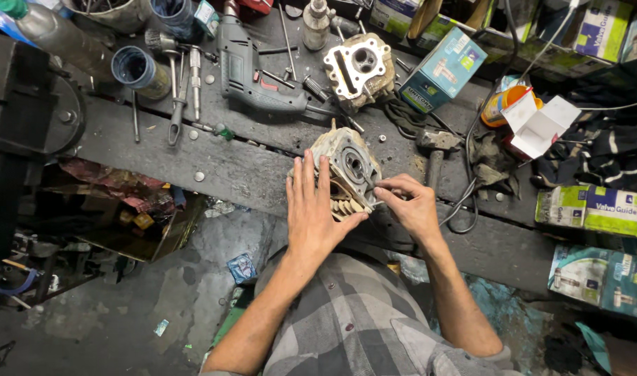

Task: The person works at a cluttered workbench fitting a valve seat into a motorcycle cylinder head. They press and seat the component into the head by hand, tap it with a mallet, reposition the head, and use a screwdriver-like tool to work around the seated part.

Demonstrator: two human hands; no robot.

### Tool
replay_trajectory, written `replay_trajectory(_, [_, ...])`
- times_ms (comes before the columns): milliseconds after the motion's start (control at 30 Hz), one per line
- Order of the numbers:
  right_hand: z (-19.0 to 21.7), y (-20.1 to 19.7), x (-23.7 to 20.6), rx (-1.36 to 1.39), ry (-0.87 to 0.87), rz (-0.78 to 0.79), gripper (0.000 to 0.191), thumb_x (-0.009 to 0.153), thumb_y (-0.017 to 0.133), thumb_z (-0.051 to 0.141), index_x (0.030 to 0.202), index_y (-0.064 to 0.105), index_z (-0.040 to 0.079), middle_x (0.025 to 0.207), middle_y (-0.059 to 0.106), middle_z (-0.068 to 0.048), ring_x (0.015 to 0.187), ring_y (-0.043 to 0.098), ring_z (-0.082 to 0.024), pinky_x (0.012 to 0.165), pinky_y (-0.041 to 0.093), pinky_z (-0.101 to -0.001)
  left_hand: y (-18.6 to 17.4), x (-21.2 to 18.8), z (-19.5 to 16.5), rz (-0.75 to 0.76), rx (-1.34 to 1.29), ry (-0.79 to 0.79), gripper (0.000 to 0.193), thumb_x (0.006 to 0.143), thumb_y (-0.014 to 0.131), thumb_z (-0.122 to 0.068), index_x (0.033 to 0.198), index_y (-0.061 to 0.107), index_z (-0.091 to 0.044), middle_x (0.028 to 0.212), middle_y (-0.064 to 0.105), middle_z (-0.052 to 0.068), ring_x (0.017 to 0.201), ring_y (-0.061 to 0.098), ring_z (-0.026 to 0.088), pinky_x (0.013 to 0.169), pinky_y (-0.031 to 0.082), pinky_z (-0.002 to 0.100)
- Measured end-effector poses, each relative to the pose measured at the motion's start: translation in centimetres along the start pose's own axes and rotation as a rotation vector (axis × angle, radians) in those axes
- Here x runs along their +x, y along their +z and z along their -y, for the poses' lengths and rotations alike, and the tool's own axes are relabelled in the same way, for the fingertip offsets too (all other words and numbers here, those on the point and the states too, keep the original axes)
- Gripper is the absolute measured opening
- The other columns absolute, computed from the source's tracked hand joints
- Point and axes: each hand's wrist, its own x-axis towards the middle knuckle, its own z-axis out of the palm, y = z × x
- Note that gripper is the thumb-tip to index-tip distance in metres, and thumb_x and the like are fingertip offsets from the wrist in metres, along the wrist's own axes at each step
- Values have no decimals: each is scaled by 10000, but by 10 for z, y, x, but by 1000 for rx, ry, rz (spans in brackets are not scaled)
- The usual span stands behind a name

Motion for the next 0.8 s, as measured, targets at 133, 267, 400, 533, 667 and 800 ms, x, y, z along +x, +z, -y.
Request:
replay_trajectory(133, [2, 2, 3, 121, 362, -5, 144, 876, 795, 91, 998, 798, 16, 796, 631, 29, 552, 492, -21, 451, 348, -219, -1, 1, 0, 16, 1, -11, 1308, 650, 879, -580, 1603, 186, -13, 1660, 182, 273, 1540, 186, 464, 1209, 214, 626])
replay_trajectory(267, [3, 4, 2, 139, 422, -38, 174, 869, 805, 106, 1015, 804, 12, 770, 628, 28, 523, 490, -28, 436, 342, -225, 0, 0, 0, 21, 3, -16, 1309, 651, 874, -585, 1598, 183, -4, 1656, 178, 279, 1541, 179, 468, 1210, 206, 631])
replay_trajectory(400, [2, 3, 3, 142, 555, -81, 208, 870, 803, 131, 1055, 802, 35, 671, 650, 12, 480, 473, -38, 423, 339, -222, 1, -1, 1, 11, -1, -4, 1303, 661, 869, -596, 1600, 186, -3, 1660, 170, 284, 1544, 170, 473, 1213, 202, 636])
replay_trajectory(533, [5, -1, 6, 199, 535, -7, 214, 864, 803, 124, 1055, 807, 25, 698, 674, 40, 510, 477, -12, 437, 328, -203, 3, -1, 1, 11, 5, -3, 1304, 665, 866, -601, 1599, 185, 3, 1660, 163, 286, 1543, 166, 474, 1213, 199, 640])
replay_trajectory(667, [10, -3, 11, 174, 566, 2, 204, 871, 802, 145, 1039, 805, 29, 656, 642, 22, 468, 456, -25, 407, 316, -218, 3, -1, 0, 19, 8, -7, 1304, 667, 863, -604, 1594, 184, 13, 1657, 154, 293, 1541, 163, 478, 1213, 196, 642])
replay_trajectory(800, [10, -4, 12, 260, 609, 30, 207, 862, 790, 152, 1034, 797, 36, 644, 633, 39, 455, 448, -29, 396, 310, -226, 2, 0, 0, 22, 14, -14, 1297, 669, 864, -613, 1588, 197, 12, 1657, 158, 289, 1537, 168, 478, 1211, 195, 640])
